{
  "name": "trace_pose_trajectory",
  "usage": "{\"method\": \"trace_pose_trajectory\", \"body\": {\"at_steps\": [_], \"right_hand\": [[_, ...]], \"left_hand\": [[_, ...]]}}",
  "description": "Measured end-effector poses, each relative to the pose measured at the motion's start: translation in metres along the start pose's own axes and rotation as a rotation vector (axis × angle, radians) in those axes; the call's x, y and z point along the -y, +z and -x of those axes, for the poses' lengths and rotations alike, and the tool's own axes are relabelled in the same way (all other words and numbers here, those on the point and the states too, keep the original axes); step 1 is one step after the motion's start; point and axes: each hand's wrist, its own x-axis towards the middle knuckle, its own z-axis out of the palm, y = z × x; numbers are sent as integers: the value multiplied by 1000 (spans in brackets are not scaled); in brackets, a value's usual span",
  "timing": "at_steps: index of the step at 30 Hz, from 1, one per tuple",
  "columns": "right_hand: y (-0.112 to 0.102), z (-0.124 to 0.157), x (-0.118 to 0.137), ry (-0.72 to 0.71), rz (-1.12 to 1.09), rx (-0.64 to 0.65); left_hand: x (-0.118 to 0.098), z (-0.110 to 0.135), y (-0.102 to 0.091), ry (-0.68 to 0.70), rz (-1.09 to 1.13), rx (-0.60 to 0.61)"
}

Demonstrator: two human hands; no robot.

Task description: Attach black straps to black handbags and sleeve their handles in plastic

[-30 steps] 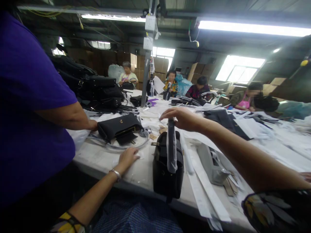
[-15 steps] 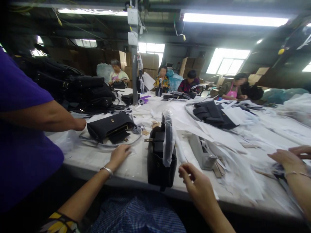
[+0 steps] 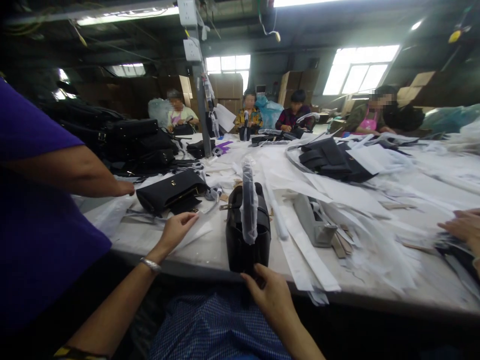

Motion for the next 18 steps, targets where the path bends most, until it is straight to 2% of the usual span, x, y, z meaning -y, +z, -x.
{"method": "trace_pose_trajectory", "body": {"at_steps": [3, 5, 6, 9, 13, 18], "right_hand": [[-7, 0, 8, 87, -414, 329], [-10, 0, 12, 147, -601, 458], [-9, 1, 13, 161, -658, 480], [-2, 3, 16, 172, -762, 429], [17, 8, 16, 193, -901, 261], [38, 11, 16, 182, -1010, 106]], "left_hand": [[-21, 23, -18, -76, 244, 12], [-36, 45, -26, -186, 449, 33], [-41, 58, -28, -244, 529, 51], [-51, 100, -25, -386, 664, 129], [-52, 150, -11, -559, 791, 237], [-52, 188, 1, -649, 789, 292]]}}
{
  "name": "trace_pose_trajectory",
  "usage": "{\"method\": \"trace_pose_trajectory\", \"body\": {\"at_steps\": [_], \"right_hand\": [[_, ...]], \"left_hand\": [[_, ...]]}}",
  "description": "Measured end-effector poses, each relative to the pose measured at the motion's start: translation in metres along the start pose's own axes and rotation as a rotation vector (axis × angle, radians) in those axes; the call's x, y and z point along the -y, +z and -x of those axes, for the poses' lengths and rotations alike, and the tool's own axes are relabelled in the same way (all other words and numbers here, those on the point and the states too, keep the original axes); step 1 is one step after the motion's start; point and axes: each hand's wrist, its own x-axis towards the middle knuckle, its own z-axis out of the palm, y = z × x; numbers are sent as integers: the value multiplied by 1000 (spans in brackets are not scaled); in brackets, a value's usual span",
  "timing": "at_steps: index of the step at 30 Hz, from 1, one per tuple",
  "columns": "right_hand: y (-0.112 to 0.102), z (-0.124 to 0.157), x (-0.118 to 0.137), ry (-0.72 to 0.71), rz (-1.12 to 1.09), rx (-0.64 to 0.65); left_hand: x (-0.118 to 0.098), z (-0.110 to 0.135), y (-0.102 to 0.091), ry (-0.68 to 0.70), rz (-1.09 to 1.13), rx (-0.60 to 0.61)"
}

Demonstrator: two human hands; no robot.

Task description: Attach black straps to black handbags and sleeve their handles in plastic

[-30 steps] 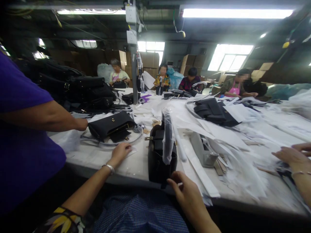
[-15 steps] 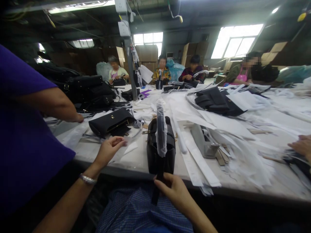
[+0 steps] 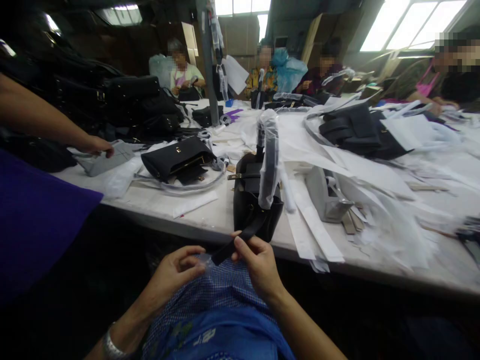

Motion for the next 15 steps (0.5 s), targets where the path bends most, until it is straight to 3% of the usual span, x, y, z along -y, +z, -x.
{"method": "trace_pose_trajectory", "body": {"at_steps": [15], "right_hand": [[6, 3, -1, -60, 17, -10]], "left_hand": [[2, 13, 18, -2, -80, 2]]}}
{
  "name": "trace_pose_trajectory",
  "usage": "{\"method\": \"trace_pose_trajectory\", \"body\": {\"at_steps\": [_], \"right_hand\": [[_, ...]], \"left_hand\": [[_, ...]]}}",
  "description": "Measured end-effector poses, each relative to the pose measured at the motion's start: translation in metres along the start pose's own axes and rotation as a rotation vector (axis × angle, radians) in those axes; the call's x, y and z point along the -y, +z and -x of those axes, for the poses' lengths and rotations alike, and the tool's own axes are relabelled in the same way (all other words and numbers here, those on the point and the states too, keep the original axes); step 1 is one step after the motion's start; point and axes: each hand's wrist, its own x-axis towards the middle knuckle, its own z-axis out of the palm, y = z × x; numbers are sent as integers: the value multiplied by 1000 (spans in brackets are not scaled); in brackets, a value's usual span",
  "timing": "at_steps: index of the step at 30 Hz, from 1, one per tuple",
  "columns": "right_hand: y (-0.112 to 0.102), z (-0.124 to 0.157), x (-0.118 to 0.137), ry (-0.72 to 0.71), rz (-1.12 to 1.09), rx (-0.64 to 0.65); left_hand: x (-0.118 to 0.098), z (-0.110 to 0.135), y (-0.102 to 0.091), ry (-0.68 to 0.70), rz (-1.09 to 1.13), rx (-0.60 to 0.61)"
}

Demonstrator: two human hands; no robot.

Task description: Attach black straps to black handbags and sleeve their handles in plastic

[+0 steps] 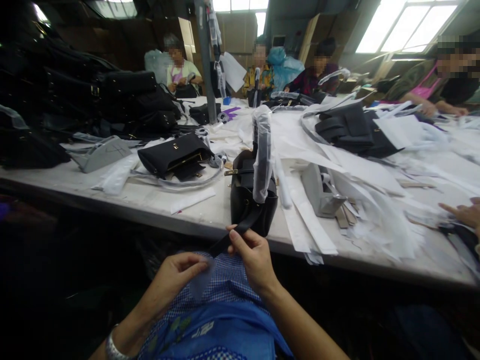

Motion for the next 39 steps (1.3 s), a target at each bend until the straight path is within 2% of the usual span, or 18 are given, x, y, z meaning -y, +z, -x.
{"method": "trace_pose_trajectory", "body": {"at_steps": [10, 18, 32, 39], "right_hand": [[-1, -1, -3, -19, 30, 10], [-3, -1, -4, -5, 44, 13], [-2, -3, -3, -25, 97, 0], [-2, -4, -3, -37, 54, -30]], "left_hand": [[0, -3, 3, -17, 19, 6], [-2, -7, 5, 30, -131, -13], [-2, -6, 5, 12, -110, -3], [-1, -6, 4, 6, -110, 16]]}}
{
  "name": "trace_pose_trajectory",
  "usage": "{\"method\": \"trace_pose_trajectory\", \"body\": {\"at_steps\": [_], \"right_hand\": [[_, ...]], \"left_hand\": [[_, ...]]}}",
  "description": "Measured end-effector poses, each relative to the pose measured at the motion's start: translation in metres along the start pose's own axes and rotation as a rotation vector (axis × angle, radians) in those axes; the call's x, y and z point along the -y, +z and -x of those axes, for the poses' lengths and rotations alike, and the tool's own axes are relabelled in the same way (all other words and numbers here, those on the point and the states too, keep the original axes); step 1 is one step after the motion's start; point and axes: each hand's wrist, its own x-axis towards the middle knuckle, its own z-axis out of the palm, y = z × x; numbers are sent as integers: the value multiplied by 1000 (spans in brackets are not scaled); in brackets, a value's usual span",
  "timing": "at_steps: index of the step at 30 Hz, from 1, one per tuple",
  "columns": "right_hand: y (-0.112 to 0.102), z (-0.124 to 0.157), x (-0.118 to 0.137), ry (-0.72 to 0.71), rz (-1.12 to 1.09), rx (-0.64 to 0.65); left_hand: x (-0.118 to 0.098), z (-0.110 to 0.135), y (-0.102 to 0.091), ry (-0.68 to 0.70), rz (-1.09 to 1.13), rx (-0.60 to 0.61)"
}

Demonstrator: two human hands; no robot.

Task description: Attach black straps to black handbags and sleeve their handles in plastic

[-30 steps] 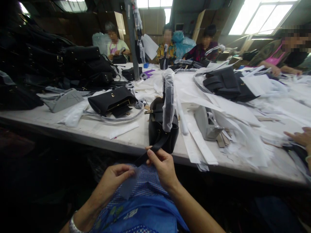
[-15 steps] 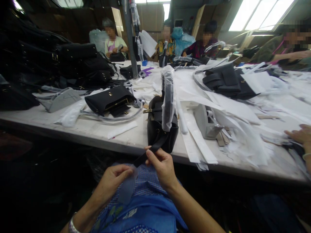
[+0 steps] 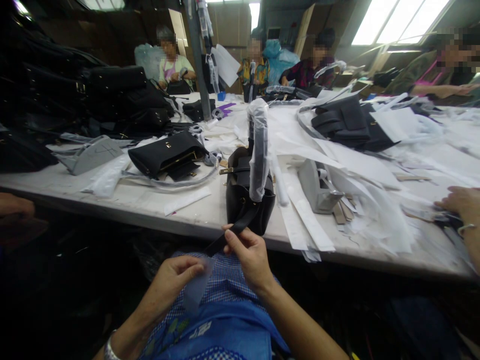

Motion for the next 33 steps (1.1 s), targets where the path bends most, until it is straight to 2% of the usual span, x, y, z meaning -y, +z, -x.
{"method": "trace_pose_trajectory", "body": {"at_steps": [12, 33], "right_hand": [[1, 1, 0, 20, 17, 29], [-3, 3, 4, 43, 21, 63]], "left_hand": [[0, 0, -1, 2, 15, 35], [-2, -1, 2, -26, 72, 22]]}}
